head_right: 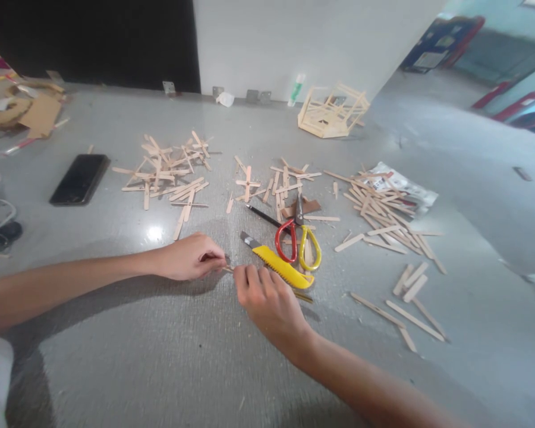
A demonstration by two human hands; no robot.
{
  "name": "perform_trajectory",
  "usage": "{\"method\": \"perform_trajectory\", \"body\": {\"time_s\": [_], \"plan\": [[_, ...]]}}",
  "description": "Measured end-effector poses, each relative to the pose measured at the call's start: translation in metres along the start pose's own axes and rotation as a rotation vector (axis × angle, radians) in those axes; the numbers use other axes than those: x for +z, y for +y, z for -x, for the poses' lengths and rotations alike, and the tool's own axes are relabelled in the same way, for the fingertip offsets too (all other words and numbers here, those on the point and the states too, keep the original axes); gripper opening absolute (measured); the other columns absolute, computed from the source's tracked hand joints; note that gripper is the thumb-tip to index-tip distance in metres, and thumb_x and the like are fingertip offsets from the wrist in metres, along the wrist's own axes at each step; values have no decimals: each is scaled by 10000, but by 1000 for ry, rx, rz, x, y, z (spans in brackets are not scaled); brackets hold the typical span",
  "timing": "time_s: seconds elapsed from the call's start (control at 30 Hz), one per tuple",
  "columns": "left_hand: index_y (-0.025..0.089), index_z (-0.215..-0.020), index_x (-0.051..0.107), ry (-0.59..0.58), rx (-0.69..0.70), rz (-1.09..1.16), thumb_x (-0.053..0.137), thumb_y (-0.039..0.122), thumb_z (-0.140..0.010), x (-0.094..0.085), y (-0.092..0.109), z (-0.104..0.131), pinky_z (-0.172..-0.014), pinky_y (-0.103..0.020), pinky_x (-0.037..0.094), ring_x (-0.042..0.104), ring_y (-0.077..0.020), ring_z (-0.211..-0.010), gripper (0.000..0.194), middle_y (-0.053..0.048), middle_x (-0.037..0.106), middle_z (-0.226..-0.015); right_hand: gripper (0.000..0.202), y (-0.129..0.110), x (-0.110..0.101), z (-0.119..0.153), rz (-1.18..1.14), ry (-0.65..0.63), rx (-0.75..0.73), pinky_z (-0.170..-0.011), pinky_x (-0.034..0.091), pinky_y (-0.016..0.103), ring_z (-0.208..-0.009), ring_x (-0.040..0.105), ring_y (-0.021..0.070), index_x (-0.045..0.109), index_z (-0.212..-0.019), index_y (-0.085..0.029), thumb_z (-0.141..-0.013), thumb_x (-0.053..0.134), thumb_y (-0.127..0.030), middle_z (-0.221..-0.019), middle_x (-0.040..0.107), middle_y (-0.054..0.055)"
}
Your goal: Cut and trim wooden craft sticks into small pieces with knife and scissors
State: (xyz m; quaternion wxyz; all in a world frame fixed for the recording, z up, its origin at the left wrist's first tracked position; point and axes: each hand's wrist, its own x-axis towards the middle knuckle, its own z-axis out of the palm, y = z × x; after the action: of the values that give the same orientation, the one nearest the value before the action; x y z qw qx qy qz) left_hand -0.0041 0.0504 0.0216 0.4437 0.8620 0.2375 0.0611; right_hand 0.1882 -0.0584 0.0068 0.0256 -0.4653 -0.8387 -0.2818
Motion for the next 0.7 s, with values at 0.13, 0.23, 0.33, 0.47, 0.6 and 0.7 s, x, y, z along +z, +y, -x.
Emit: {"method": "perform_trajectory", "body": {"time_s": [0.13, 0.23, 0.33, 0.47, 0.6, 0.7], "plan": [[153, -581, 491, -9, 4, 4, 488, 186, -928, 0, 0, 1, -505, -214, 294, 427, -74, -441, 349, 27, 500, -479, 216, 0, -1, 0, -10, 10, -6, -600, 278, 326, -567, 503, 163, 517, -745, -198, -873, 512, -25, -631, 533, -9], [153, -580, 488, 2, 9, 2, 488, 187, -927, 0, 0, 1, -512, -213, 299, 429, -74, -445, 349, 27, 504, -479, 220, 1, -1, -1, -9, 11, -5, -595, 276, 323, -564, 497, 163, 523, -745, -197, -863, 501, -12, -624, 532, -7], [157, -567, 465, 18, 22, 10, 488, 187, -925, 1, 0, 1, -514, -216, 295, 415, -73, -445, 360, 31, 485, -475, 228, 1, 0, -2, -1, 9, -23, -578, 266, 319, -550, 480, 162, 529, -743, -195, -863, 486, -6, -615, 534, 0], [162, -555, 421, 24, 30, 3, 491, 168, -909, 3, 0, 1, -503, -220, 268, 375, -70, -444, 360, 49, 424, -469, 234, -2, 2, -4, 8, -23, -50, -544, 245, 320, -531, 478, 171, 529, -743, -197, -858, 481, 1, -602, 532, 9], [166, -555, 405, 39, 50, 1, 481, 154, -898, 3, 0, 1, -510, -219, 276, 371, -70, -448, 352, 51, 421, -475, 243, -6, 0, -5, 44, -48, -27, -531, 246, 315, -524, 476, 169, 545, -742, -185, -877, 461, -1, -605, 533, 17], [165, -552, 425, 35, 38, 4, 478, 165, -900, 3, 1, 1, -507, -219, 278, 376, -73, -446, 352, 47, 436, -466, 277, -6, -2, -5, 35, -23, 1, -543, 256, 310, -532, 461, 157, 549, -730, -177, -891, 434, 16, -607, 532, 16]]}}
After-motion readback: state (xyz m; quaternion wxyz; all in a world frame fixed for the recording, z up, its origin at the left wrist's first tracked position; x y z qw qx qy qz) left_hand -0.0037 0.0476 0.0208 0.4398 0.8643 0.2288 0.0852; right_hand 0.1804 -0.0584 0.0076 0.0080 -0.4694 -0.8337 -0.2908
